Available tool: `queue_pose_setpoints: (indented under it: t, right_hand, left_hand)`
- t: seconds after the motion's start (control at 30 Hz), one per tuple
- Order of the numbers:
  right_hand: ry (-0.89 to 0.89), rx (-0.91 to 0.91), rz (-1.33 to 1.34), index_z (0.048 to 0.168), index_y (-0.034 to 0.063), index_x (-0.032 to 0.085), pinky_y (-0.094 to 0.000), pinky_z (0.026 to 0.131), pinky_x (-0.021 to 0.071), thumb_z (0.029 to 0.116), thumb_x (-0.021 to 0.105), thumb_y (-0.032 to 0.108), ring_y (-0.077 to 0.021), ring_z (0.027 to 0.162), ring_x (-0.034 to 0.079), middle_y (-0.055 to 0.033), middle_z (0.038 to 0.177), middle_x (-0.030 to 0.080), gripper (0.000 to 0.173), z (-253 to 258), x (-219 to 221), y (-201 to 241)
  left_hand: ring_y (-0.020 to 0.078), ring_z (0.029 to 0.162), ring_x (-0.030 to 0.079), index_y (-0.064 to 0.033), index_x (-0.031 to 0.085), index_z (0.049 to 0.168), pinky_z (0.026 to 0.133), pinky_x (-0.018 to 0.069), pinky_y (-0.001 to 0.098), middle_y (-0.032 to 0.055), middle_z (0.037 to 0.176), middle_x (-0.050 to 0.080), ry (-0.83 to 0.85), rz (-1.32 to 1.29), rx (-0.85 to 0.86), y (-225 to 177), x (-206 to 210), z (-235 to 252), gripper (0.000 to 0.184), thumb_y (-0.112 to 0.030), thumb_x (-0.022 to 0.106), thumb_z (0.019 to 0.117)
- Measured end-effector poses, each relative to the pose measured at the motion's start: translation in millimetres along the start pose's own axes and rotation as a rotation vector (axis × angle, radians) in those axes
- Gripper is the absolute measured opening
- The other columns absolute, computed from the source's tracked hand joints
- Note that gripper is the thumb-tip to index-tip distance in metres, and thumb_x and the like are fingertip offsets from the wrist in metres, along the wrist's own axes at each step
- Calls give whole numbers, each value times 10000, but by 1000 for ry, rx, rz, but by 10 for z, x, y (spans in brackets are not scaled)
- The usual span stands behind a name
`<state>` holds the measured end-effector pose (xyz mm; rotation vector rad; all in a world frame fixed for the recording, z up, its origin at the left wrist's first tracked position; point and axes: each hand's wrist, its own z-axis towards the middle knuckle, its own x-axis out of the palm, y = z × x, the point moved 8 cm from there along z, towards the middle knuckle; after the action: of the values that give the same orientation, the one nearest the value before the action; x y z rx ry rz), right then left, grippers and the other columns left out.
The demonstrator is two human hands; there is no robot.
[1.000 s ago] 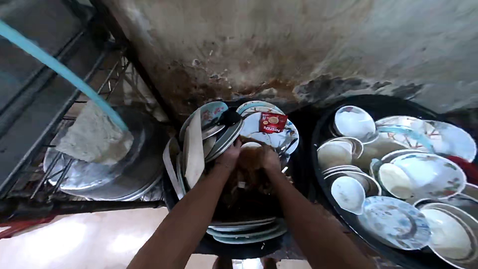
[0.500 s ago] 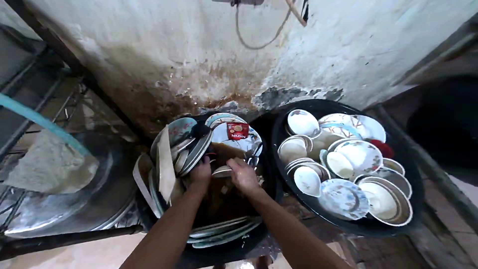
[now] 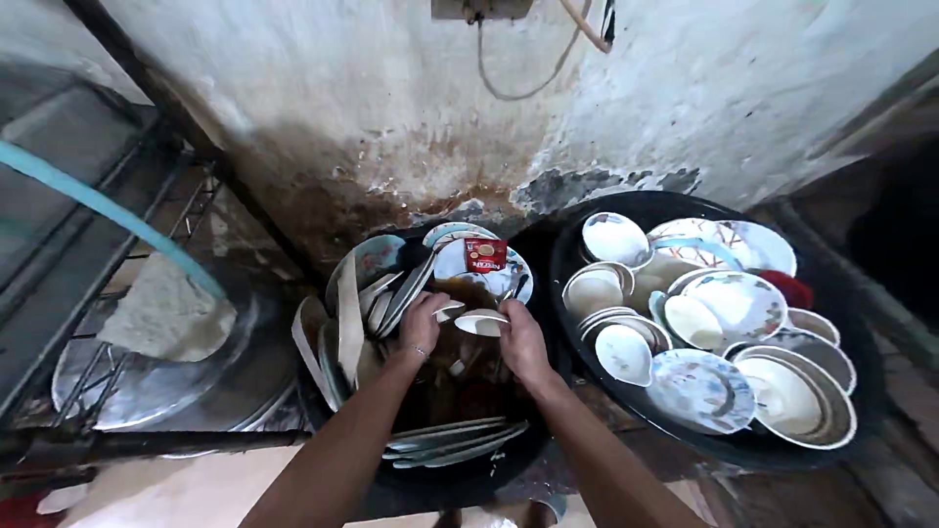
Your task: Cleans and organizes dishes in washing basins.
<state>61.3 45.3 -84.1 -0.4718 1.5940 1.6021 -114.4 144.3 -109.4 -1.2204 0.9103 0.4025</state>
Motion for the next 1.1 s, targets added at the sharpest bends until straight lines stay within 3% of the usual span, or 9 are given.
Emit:
queue_pose_setpoints:
  t: [0.13, 0.23, 0.33, 0.4, 0.53, 0.73, 0.9, 1.0, 1.1]
  right_hand:
    - [56, 36, 89, 1211, -10, 608, -546, 935, 563, 1014, 575, 37, -367, 1101, 658, -223, 1224, 627, 205, 90, 37, 36]
    - [90, 181, 164, 1235, -10, 578, -556, 903, 561, 1059, 562, 141, -368, 1033, 675, -226, 1138, 654, 233, 22, 88, -107]
    - [146, 331, 184, 1298, 22, 562, -592, 896, 555, 1075, 547, 215, -397, 1030, 683, -235, 1147, 668, 295, -150, 231, -230]
    - [145, 292, 181, 1247, 12, 595, -577, 911, 556, 1057, 567, 178, -380, 1041, 680, -224, 1148, 670, 254, -192, 220, -212]
    - [113, 20, 134, 1115, 19, 659, -522, 949, 572, 960, 636, 19, -346, 1177, 634, -192, 1388, 558, 156, -193, 91, -33]
    - [-2, -174, 236, 1101, -2, 674, -487, 1058, 529, 969, 594, -11, -279, 1260, 624, -161, 1384, 621, 155, 40, -362, -98]
    - [-205, -46, 78, 1260, -14, 652, -554, 1015, 528, 1047, 580, 145, -341, 1142, 660, -216, 1236, 665, 275, -66, -1032, -383]
    - [-422, 231, 37, 1373, -23, 558, -602, 1050, 485, 1064, 564, 249, -400, 1207, 623, -275, 1307, 618, 412, -253, -1642, -900]
    - [-575, 491, -35, 1424, -38, 478, -643, 1045, 461, 1048, 568, 253, -459, 1235, 591, -319, 1330, 587, 485, -462, -2188, -1484]
  left_hand:
    - [412, 1274, 604, -30, 597, 1387, 1087, 464, 593, 251, 1361, 622, 169, 32, -346, 319, 196, 79, 350, -168, 482, 1087]
    - [452, 1410, 465, 65, 495, 1457, 1162, 363, 601, 309, 1489, 497, 416, 18, -479, 512, 350, 129, 410, -127, 369, 1118]
    - [437, 1327, 516, 56, 444, 1476, 1081, 433, 603, 316, 1458, 496, 408, -267, -691, 715, 483, -29, 469, -243, 445, 1115]
    - [465, 1205, 610, 30, 560, 1390, 1001, 488, 643, 309, 1326, 609, 347, -134, -608, 370, 289, -164, 442, -226, 616, 1034]
    - [373, 1220, 646, -165, 684, 1330, 999, 531, 608, 142, 1338, 668, 143, 155, -104, -228, 121, -118, 373, -42, 602, 988]
    - [201, 1308, 608, -98, 674, 1350, 1157, 454, 447, 88, 1378, 664, 201, -395, 74, -706, 187, 109, 336, -54, 521, 1054]
    - [251, 1144, 688, -86, 547, 1475, 967, 585, 472, 145, 1389, 633, 407, -714, 38, -1083, 531, 235, 428, -194, 588, 1062]
    - [293, 1264, 629, -36, 608, 1390, 1099, 497, 501, 176, 1383, 631, 308, -227, 35, -713, 454, 563, 402, -274, 563, 1069]
    - [427, 1346, 532, 17, 558, 1404, 1111, 454, 590, 274, 1481, 499, 313, 227, -99, -165, 379, 679, 436, -106, 600, 989]
